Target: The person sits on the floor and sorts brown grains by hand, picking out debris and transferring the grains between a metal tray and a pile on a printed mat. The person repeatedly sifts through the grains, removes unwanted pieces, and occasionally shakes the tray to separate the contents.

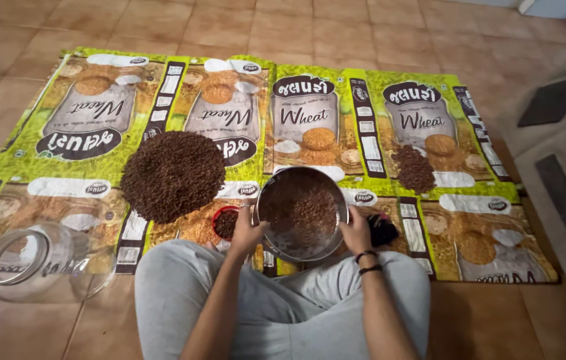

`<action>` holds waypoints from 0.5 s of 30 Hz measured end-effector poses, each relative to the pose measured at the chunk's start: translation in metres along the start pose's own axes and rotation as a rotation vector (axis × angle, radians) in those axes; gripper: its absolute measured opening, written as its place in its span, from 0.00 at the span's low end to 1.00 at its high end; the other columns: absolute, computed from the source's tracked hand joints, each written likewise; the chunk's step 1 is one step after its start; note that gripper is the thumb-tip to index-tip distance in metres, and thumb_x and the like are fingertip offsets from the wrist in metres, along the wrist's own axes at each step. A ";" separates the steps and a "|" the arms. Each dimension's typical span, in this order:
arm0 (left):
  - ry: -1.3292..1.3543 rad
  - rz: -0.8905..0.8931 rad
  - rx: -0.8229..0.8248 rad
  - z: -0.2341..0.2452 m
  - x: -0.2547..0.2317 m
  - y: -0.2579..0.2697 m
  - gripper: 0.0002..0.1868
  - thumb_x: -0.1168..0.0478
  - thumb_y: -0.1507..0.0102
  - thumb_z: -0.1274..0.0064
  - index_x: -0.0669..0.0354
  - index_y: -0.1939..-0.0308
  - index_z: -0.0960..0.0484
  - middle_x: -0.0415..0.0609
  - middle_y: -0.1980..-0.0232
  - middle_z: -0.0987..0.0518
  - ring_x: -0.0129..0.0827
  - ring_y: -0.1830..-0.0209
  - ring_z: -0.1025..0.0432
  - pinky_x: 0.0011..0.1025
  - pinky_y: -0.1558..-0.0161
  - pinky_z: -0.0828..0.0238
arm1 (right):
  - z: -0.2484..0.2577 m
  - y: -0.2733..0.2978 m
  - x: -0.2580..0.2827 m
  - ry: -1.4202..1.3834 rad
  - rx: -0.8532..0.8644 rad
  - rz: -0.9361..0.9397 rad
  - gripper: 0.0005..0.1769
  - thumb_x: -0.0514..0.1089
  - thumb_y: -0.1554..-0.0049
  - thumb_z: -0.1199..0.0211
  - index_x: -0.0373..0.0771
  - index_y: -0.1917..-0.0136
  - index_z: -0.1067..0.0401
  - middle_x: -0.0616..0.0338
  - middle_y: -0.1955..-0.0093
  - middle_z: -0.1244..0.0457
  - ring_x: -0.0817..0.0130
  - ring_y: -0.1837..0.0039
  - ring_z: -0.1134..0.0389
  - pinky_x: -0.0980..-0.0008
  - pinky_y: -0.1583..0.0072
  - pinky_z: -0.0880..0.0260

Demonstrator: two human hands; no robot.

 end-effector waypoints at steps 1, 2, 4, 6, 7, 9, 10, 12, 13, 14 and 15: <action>0.046 -0.018 0.010 -0.002 -0.007 0.008 0.35 0.72 0.45 0.48 0.58 0.33 0.36 0.56 0.44 0.23 0.41 0.50 0.25 0.36 0.52 0.24 | 0.002 0.001 0.001 -0.128 -0.045 0.074 0.32 0.38 0.49 0.37 0.31 0.31 0.34 0.46 0.38 0.33 0.58 0.38 0.30 0.62 0.38 0.31; 0.091 -0.032 0.011 -0.002 -0.012 0.017 0.37 0.72 0.45 0.48 0.57 0.32 0.39 0.53 0.41 0.25 0.37 0.49 0.25 0.35 0.53 0.24 | -0.001 0.002 0.000 -0.266 0.001 -0.004 0.32 0.37 0.48 0.38 0.32 0.30 0.34 0.51 0.38 0.33 0.63 0.40 0.31 0.65 0.39 0.32; 0.208 -0.063 0.035 -0.003 -0.019 0.029 0.41 0.73 0.45 0.49 0.55 0.28 0.43 0.50 0.37 0.26 0.34 0.46 0.26 0.34 0.51 0.25 | 0.001 0.003 -0.001 -0.536 0.091 -0.157 0.32 0.35 0.46 0.41 0.33 0.27 0.34 0.59 0.39 0.34 0.73 0.43 0.34 0.71 0.42 0.33; 0.353 -0.099 0.078 -0.006 -0.023 0.030 0.45 0.74 0.45 0.51 0.53 0.24 0.45 0.54 0.36 0.25 0.35 0.43 0.26 0.31 0.45 0.26 | 0.006 0.005 0.001 -0.614 0.099 -0.211 0.31 0.34 0.46 0.42 0.36 0.28 0.33 0.63 0.39 0.34 0.75 0.43 0.35 0.73 0.41 0.35; 0.336 -0.048 0.073 -0.007 -0.022 0.027 0.45 0.74 0.45 0.51 0.51 0.23 0.45 0.55 0.38 0.26 0.37 0.45 0.26 0.33 0.46 0.26 | 0.009 0.006 0.002 -0.652 0.103 -0.238 0.31 0.34 0.46 0.42 0.37 0.28 0.33 0.65 0.39 0.34 0.76 0.43 0.35 0.74 0.40 0.35; 0.301 0.061 0.063 -0.008 -0.016 0.024 0.47 0.74 0.45 0.50 0.49 0.21 0.46 0.56 0.41 0.28 0.40 0.48 0.26 0.35 0.50 0.25 | 0.014 0.012 0.001 -0.699 0.100 -0.293 0.26 0.37 0.44 0.40 0.36 0.31 0.30 0.63 0.42 0.34 0.74 0.43 0.35 0.73 0.41 0.37; 0.327 0.031 0.095 -0.011 -0.014 0.023 0.47 0.73 0.44 0.48 0.49 0.22 0.46 0.55 0.39 0.28 0.39 0.46 0.26 0.35 0.48 0.25 | 0.018 0.014 -0.002 -0.722 0.097 -0.321 0.23 0.38 0.43 0.39 0.35 0.33 0.29 0.62 0.43 0.34 0.74 0.43 0.35 0.73 0.41 0.37; 0.378 -0.030 0.160 -0.019 -0.014 0.021 0.46 0.70 0.42 0.45 0.50 0.22 0.47 0.52 0.34 0.27 0.37 0.43 0.27 0.35 0.44 0.25 | 0.024 0.014 -0.010 -0.771 0.090 -0.431 0.22 0.42 0.42 0.41 0.38 0.35 0.28 0.64 0.44 0.33 0.74 0.43 0.34 0.73 0.41 0.36; 0.368 -0.012 0.185 -0.024 -0.012 0.021 0.44 0.69 0.40 0.44 0.50 0.22 0.46 0.53 0.34 0.27 0.38 0.43 0.26 0.35 0.44 0.26 | 0.028 0.012 -0.015 -0.795 0.086 -0.485 0.21 0.44 0.42 0.41 0.40 0.35 0.28 0.66 0.45 0.33 0.74 0.43 0.34 0.73 0.41 0.36; 0.354 0.009 0.214 -0.028 -0.011 0.023 0.42 0.67 0.39 0.43 0.51 0.23 0.44 0.53 0.33 0.27 0.38 0.43 0.26 0.35 0.43 0.26 | 0.030 0.010 -0.019 -0.814 0.072 -0.474 0.20 0.44 0.40 0.41 0.37 0.36 0.28 0.64 0.45 0.33 0.72 0.44 0.34 0.71 0.41 0.36; 0.340 0.030 0.243 -0.031 -0.010 0.024 0.40 0.65 0.37 0.41 0.51 0.23 0.43 0.53 0.32 0.26 0.38 0.42 0.26 0.36 0.43 0.26 | 0.031 0.007 -0.021 -0.833 0.058 -0.463 0.20 0.45 0.39 0.40 0.34 0.36 0.28 0.63 0.45 0.33 0.70 0.44 0.35 0.70 0.41 0.36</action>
Point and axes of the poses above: each hand's wrist, its own y-axis away from the middle knuckle, its own z-axis out of the back of the hand, x = y × z, the point moved 3 cm from there along -y, towards the middle knuckle
